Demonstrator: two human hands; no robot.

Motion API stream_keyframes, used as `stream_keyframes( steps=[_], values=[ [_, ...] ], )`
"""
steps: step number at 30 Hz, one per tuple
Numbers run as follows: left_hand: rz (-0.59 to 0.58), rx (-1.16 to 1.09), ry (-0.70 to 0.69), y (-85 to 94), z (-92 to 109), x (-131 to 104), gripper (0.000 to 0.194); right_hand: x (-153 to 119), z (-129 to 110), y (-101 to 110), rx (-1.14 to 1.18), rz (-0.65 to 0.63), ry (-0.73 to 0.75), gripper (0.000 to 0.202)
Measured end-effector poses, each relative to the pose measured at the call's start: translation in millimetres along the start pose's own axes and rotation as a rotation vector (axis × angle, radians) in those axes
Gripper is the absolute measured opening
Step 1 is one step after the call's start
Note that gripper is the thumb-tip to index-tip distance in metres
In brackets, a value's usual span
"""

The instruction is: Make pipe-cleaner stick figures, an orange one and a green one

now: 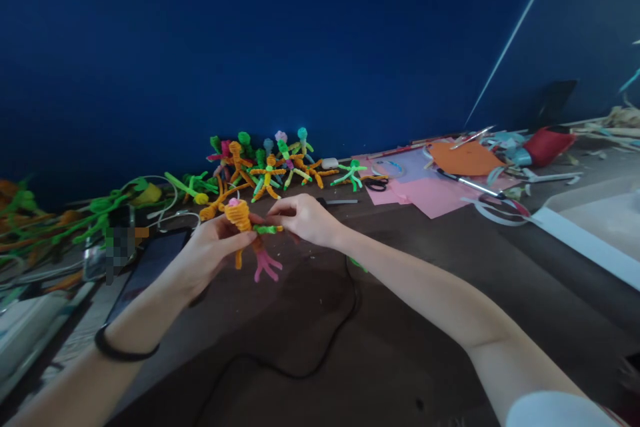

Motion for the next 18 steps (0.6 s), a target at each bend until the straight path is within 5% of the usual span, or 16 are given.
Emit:
stream_keyframes(
  steps=[18],
  values=[
    [0.184, 0.420, -0.178, 0.9, 10, -1, 0.012, 2, 7, -1, 0.045, -0.043, -0.014, 0.031]
  ],
)
Point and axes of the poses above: each hand's wrist, its own x-axis towards the middle knuckle, its own y-axis out of the back of the hand, z = x × y, the point moved 1 cm from there along x, towards the middle knuckle, and after that the axes turned 2 degrees about -x, right-handed, at the moved point
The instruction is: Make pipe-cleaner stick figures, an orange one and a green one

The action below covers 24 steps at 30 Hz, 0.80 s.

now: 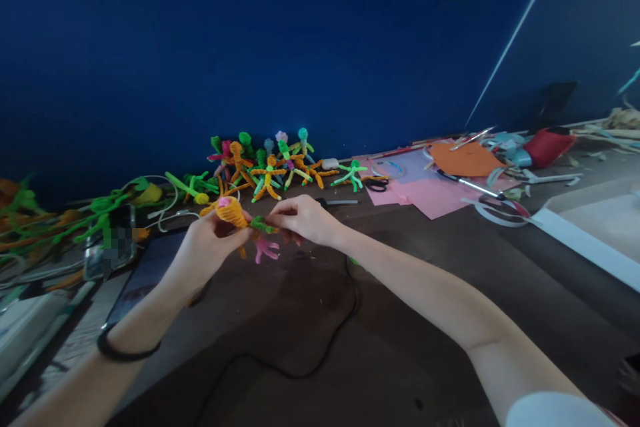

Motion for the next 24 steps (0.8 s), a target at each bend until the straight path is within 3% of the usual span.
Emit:
stream_keyframes(
  steps=[14, 24],
  values=[
    [-0.017, -0.092, -0.014, -0.1, 2.4, -3.2, 0.018, -1.3, 0.8, -5.8, 0.148, -0.108, -0.120, 0.030],
    [-0.044, -0.179, 0.038, -3.3, -1.4, -3.8, 0.019, -0.3, 0.3, -6.0, 0.182, -0.086, -0.137, 0.033]
  ],
)
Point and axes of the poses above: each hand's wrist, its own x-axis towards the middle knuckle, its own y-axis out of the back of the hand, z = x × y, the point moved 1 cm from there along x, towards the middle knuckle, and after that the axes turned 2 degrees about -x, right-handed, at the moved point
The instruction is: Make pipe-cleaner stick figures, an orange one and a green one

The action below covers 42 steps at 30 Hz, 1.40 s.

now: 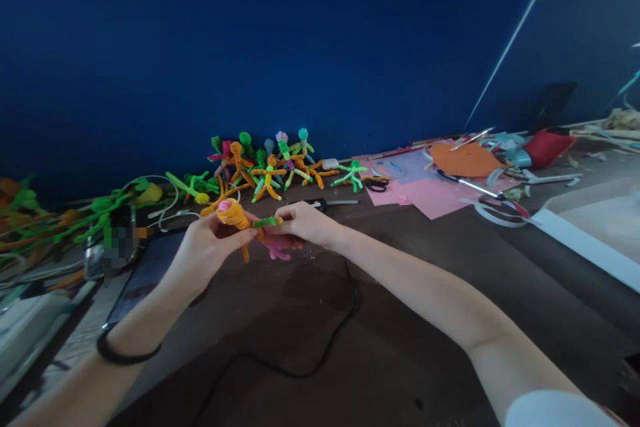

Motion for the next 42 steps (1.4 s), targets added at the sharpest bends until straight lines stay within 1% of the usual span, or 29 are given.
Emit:
stream_keyframes(
  steps=[4, 7, 10, 13, 16, 18, 21, 24, 27, 31, 35, 37, 38, 40, 42],
  values=[
    [0.038, 0.047, 0.015, 2.0, 0, 1, 0.021, -2, 2, -1, -0.059, -0.078, 0.010, 0.034],
    [0.078, 0.098, 0.021, 7.8, -5, 6, 0.022, -4, 0, -4, -0.220, -0.108, 0.037, 0.037],
    [0.098, 0.176, 0.035, 14.2, -9, 12, 0.020, -8, -4, -7, -0.500, -0.025, 0.192, 0.032],
    [0.053, 0.240, 0.044, 16.0, -10, 14, 0.020, -10, -7, -8, -0.760, 0.089, 0.381, 0.022],
    [-0.027, 0.225, 0.063, 13.2, -9, 12, 0.017, -11, -8, -7, -0.912, 0.171, 0.515, 0.019],
    [-0.089, 0.171, 0.060, 10.6, -8, 11, 0.014, -11, -8, -5, -0.942, 0.194, 0.585, 0.019],
    [-0.171, 0.128, 0.046, 7.7, -8, 9, 0.010, -11, -10, -1, -0.856, 0.228, 0.610, 0.016],
    [-0.201, 0.187, 0.040, 6.9, -8, 7, 0.012, -10, -10, 1, -0.715, 0.262, 0.524, 0.013],
    [-0.215, 0.233, 0.038, 6.5, -6, 5, 0.016, -9, -10, 2, -0.617, 0.259, 0.418, 0.014],
    [-0.245, 0.235, 0.045, 4.2, -3, 2, 0.018, -8, -11, 3, -0.464, 0.201, 0.312, 0.018],
    [-0.273, 0.213, 0.047, 1.5, -1, -1, 0.016, -6, -10, 6, -0.271, 0.060, 0.158, 0.027],
    [-0.256, 0.210, 0.037, 1.3, -1, -1, 0.015, -4, -8, 8, -0.202, 0.010, 0.110, 0.029],
    [-0.232, 0.215, 0.025, 1.5, -1, 0, 0.015, -3, -8, 10, -0.176, 0.005, 0.101, 0.029],
    [-0.175, 0.232, -0.001, 2.4, -2, 1, 0.017, -2, -7, 11, -0.137, 0.019, 0.101, 0.029],
    [-0.145, 0.227, -0.002, 3.1, -3, 3, 0.020, -1, -6, 12, -0.105, 0.040, 0.109, 0.029]
  ],
)
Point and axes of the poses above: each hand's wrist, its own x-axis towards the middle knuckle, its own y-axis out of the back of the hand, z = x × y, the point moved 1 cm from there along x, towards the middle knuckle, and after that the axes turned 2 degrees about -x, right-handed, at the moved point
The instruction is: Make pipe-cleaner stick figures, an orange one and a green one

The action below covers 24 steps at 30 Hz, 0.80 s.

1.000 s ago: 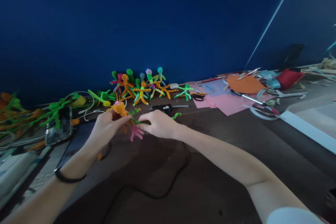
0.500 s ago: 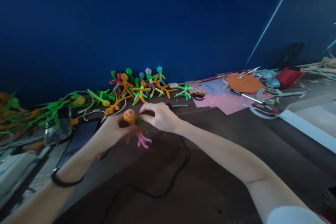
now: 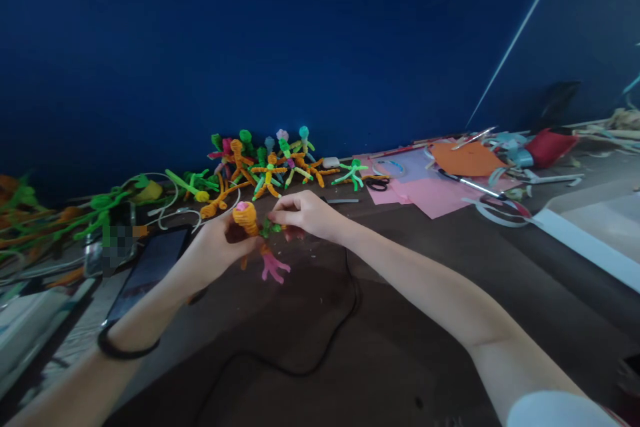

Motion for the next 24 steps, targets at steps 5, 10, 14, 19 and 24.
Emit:
stream_keyframes(
  steps=[5, 10, 14, 19, 24],
  values=[
    [0.000, -0.079, 0.032, 0.9, -0.5, 0.7, 0.023, -0.2, -0.7, -0.8, 0.022, 0.046, 0.016, 0.028],
    [-0.050, -0.243, 0.029, 0.6, 0.5, 1.2, 0.026, 0.5, -0.4, 0.0, 0.039, 0.069, 0.028, 0.025],
    [-0.033, -0.263, 0.039, 0.2, -1.2, 2.3, 0.025, 0.8, 1.6, 0.7, 0.061, 0.063, 0.038, 0.025],
    [-0.072, -0.178, 0.052, 0.9, -1.5, 2.0, 0.023, -0.9, 0.2, 0.4, 0.036, 0.036, 0.034, 0.027],
    [-0.128, -0.148, 0.031, 0.4, 0.4, -0.6, 0.024, -0.2, 0.4, 0.1, 0.043, -0.018, 0.021, 0.027]
  ],
)
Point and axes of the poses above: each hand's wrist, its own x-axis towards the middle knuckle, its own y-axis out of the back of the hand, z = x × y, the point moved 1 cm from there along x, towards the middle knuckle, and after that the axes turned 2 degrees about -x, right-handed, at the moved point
